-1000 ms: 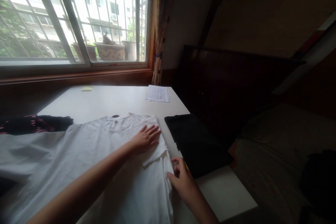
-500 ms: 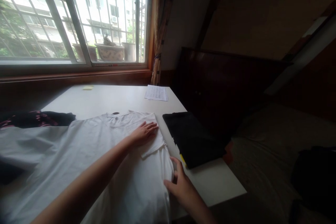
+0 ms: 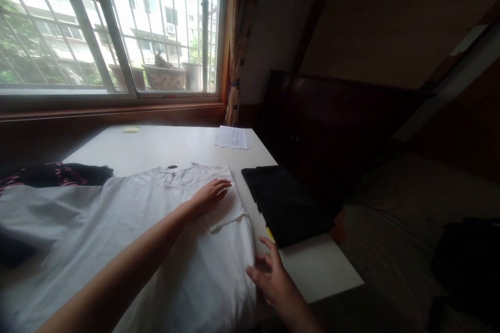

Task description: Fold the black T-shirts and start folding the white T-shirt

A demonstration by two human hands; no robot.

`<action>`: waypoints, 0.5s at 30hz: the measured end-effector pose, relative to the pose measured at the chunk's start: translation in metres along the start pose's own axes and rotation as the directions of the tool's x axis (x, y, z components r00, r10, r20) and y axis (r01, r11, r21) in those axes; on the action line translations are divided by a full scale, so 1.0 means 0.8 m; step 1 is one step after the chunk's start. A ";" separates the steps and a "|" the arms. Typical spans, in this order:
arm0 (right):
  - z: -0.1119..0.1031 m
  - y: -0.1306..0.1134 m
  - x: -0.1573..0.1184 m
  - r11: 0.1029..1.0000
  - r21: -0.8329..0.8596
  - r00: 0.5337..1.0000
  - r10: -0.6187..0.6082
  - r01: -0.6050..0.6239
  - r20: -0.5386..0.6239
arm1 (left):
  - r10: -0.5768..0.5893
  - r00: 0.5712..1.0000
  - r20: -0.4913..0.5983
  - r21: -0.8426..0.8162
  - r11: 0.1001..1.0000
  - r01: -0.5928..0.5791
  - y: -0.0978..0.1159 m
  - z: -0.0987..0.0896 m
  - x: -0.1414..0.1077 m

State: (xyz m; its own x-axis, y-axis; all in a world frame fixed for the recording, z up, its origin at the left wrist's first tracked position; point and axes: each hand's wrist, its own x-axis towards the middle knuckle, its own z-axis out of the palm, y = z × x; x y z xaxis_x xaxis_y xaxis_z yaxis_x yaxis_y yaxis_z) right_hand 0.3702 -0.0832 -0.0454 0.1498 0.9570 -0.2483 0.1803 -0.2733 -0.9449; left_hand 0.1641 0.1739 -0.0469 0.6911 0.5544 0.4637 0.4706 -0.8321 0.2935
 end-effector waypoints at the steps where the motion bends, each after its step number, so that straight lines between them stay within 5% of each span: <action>1: 0.000 0.002 0.002 0.999 -0.031 1.000 -0.007 0.007 0.003 | -0.008 1.000 -0.019 -0.001 1.000 0.008 -0.001 -0.007 -0.003; 6: -0.015 0.005 0.020 0.924 -0.356 0.985 -0.166 0.142 -0.038 | -0.047 0.998 -0.053 0.107 0.993 0.053 -0.027 -0.068 -0.065; 10: -0.026 -0.024 0.040 0.666 -0.684 0.905 -0.425 0.299 -0.018 | -0.203 0.979 -0.022 0.290 0.936 0.200 -0.073 -0.130 -0.164; 15: 0.007 -0.075 0.087 0.371 -0.778 0.782 -0.578 0.507 0.234 | -0.411 0.910 0.061 0.424 0.836 0.349 -0.100 -0.165 -0.268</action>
State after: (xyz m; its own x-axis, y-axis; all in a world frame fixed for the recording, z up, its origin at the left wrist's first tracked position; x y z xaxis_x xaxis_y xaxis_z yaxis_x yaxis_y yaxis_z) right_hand 0.3642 0.0006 -0.0072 -0.2147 0.9287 0.3022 0.8990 0.3089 -0.3105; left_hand -0.0939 0.1194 -0.0596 0.4689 0.8470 0.2504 0.8670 -0.4955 0.0529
